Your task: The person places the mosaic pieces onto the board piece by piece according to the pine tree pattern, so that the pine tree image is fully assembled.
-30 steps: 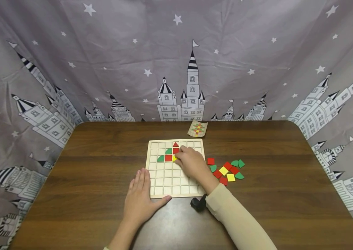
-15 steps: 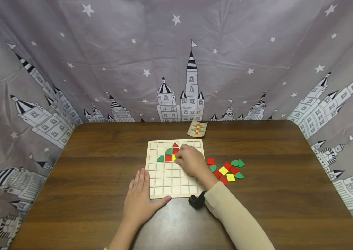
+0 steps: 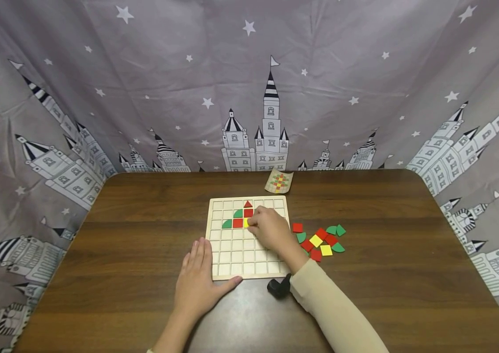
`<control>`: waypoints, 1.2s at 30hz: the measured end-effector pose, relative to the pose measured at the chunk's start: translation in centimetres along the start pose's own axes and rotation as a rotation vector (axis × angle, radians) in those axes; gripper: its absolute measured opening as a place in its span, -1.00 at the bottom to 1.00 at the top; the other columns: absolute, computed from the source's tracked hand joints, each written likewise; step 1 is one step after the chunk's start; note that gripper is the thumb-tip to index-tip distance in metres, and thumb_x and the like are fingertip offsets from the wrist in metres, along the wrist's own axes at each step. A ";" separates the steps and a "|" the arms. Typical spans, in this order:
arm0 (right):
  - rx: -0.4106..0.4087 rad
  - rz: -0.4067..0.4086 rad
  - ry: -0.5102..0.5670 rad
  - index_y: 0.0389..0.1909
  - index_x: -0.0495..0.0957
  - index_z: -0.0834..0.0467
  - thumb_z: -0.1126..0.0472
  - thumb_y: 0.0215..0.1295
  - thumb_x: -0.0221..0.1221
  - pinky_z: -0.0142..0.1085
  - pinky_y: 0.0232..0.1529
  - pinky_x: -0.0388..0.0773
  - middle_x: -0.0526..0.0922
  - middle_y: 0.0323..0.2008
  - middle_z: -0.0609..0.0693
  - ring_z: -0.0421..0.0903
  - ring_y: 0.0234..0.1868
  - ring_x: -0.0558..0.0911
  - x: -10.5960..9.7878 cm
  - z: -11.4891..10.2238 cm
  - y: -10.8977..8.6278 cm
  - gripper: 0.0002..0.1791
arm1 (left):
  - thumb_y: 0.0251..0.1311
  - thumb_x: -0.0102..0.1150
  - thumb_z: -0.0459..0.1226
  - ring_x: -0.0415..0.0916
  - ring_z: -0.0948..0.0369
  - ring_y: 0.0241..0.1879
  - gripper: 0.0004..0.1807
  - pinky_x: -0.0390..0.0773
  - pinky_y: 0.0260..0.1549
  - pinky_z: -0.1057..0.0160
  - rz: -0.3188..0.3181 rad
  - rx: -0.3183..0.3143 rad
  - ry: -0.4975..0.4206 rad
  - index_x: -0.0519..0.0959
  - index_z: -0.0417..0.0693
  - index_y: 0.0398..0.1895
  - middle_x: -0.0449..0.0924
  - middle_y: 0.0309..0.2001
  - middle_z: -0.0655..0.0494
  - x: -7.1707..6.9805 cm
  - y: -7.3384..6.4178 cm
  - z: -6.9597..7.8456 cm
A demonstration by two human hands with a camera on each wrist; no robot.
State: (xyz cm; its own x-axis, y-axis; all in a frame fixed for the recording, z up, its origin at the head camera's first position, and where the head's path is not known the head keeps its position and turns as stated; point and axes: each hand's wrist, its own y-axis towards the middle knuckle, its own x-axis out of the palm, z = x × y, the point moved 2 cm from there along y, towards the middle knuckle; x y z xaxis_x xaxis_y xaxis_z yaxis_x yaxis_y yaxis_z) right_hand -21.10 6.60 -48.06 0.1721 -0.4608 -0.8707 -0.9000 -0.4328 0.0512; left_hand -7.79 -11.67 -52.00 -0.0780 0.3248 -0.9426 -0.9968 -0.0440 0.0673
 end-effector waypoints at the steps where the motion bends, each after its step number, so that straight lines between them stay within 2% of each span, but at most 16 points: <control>1: -0.005 -0.001 -0.010 -0.13 0.78 0.03 0.13 0.22 0.37 -0.25 -0.22 0.57 0.63 -0.23 -0.15 -0.17 -0.20 0.59 0.0 0.0 -0.1 -0.80 | -0.10 -0.01 0.60 -0.13 -0.01 0.60 0.39 0.00 0.54 -0.01 0.000 0.000 0.000 -0.02 -0.24 0.56 -0.03 0.58 -0.13 0.0 0.0 0.0; 9: -0.011 0.034 -0.027 -0.03 0.73 0.03 0.09 0.27 0.33 -0.18 -0.20 0.62 0.64 -0.18 -0.11 -0.12 -0.17 0.62 -1.3 1.1 -1.7 -0.73 | -0.11 -0.01 0.60 -0.15 -0.01 0.60 0.40 0.00 0.54 -0.02 -0.005 -0.003 -0.008 -0.03 -0.24 0.56 -0.05 0.59 -0.13 -0.1 0.0 0.1; 14: 0.048 0.080 0.004 0.02 0.69 0.04 0.08 0.25 0.34 -0.15 -0.28 0.58 0.63 -0.18 -0.08 -0.07 -0.20 0.59 -2.9 3.7 -3.3 -0.68 | -0.10 -0.01 0.60 -0.16 0.00 0.60 0.40 -0.01 0.54 -0.02 -0.006 0.001 -0.017 -0.04 -0.24 0.57 -0.06 0.59 -0.13 -0.1 0.0 0.2; 21: 0.099 0.093 0.033 0.02 0.66 0.09 0.08 0.28 0.32 -0.10 -0.14 0.59 0.64 -0.11 0.00 -0.02 -0.13 0.62 -4.6 7.7 -5.2 -0.68 | -0.12 -0.05 0.62 -0.15 -0.01 0.60 0.41 0.00 0.54 -0.03 -0.004 0.002 -0.012 -0.04 -0.24 0.56 -0.06 0.59 -0.14 0.1 0.0 0.1; 28: 0.129 0.084 0.021 -0.02 0.68 0.11 0.09 0.28 0.32 -0.06 -0.07 0.58 0.63 -0.14 0.03 0.00 -0.14 0.61 -5.0 9.2 -5.4 -0.70 | -0.12 -0.06 0.63 -0.15 -0.01 0.60 0.41 0.01 0.53 -0.05 0.009 0.007 -0.010 -0.02 -0.24 0.56 -0.04 0.58 -0.13 0.1 0.0 -0.1; 32: 0.148 0.091 0.013 -0.04 0.70 0.08 0.08 0.32 0.28 -0.07 -0.11 0.57 0.64 -0.15 0.02 0.00 -0.16 0.60 -5.1 9.4 -5.4 -0.74 | -0.11 -0.09 0.63 -0.16 -0.01 0.60 0.41 0.00 0.54 -0.03 0.009 0.011 -0.004 -0.01 -0.24 0.56 -0.05 0.59 -0.11 0.2 -0.1 -0.1; 36: 0.175 0.074 -0.003 0.02 0.68 0.06 0.01 0.30 0.30 -0.09 -0.18 0.56 0.63 -0.12 0.00 -0.01 -0.14 0.60 -5.1 9.7 -5.3 -0.67 | -0.11 -0.12 0.64 -0.17 0.00 0.60 0.41 -0.01 0.54 -0.02 0.004 0.011 0.008 -0.03 -0.23 0.57 -0.07 0.59 -0.11 0.2 -0.1 -0.2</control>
State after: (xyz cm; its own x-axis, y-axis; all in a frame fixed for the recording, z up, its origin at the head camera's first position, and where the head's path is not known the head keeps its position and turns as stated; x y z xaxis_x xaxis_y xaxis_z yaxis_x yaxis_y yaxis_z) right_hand -21.10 18.73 -48.59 0.1015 -0.4841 -0.8691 -0.9662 -0.2562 0.0298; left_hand -7.74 -11.77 -52.27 -0.0819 0.3169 -0.9449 -0.9966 -0.0353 0.0745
